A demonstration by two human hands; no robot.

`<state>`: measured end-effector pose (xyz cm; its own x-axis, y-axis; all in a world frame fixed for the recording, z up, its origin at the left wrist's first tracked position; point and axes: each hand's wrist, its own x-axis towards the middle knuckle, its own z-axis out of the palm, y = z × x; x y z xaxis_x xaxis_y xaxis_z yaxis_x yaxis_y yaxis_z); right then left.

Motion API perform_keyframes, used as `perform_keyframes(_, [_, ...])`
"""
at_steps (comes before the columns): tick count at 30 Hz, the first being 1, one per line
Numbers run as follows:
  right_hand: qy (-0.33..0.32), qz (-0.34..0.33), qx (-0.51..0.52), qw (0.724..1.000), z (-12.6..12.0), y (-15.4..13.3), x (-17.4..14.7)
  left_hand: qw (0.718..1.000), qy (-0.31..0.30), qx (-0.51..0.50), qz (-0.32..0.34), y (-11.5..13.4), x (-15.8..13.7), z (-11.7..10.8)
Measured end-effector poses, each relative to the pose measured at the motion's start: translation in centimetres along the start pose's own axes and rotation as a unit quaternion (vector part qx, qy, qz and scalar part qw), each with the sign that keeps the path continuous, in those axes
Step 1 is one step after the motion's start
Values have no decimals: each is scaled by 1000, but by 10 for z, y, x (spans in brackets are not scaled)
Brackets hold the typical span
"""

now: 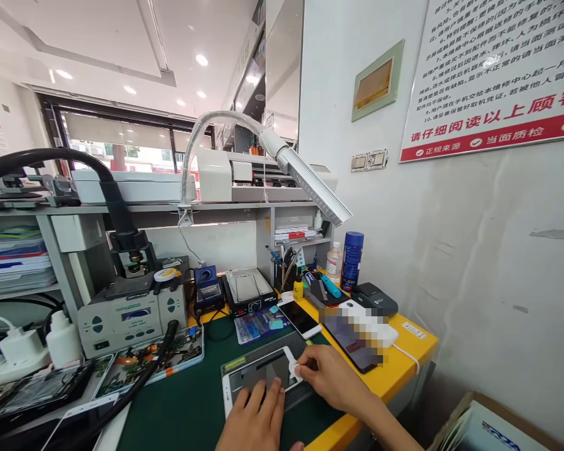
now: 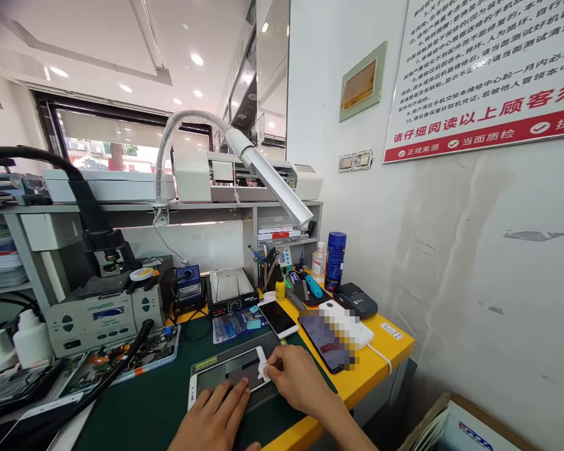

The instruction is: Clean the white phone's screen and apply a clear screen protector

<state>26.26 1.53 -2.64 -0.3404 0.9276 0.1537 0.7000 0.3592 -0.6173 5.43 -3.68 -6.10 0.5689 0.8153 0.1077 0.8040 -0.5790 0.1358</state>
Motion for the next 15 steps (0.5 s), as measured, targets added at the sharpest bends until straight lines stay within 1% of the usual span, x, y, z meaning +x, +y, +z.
perform_keyframes(3, [-2,-3,1,1000,3,3,13,1000,-2,4,2,0,1,3])
perform_keyframes(9, [-2,-13,-5,1000,12,5,40,1000,26,-5,10,-4,-1,14])
perform_keyframes(12, [-4,-19,-5,1000,12,6,47,1000,19,-13,7,-5,-3,17])
perform_keyframes(15, [-13,-24,-6,1000,10,6,50,1000,17,-14,7,-2,-4,13])
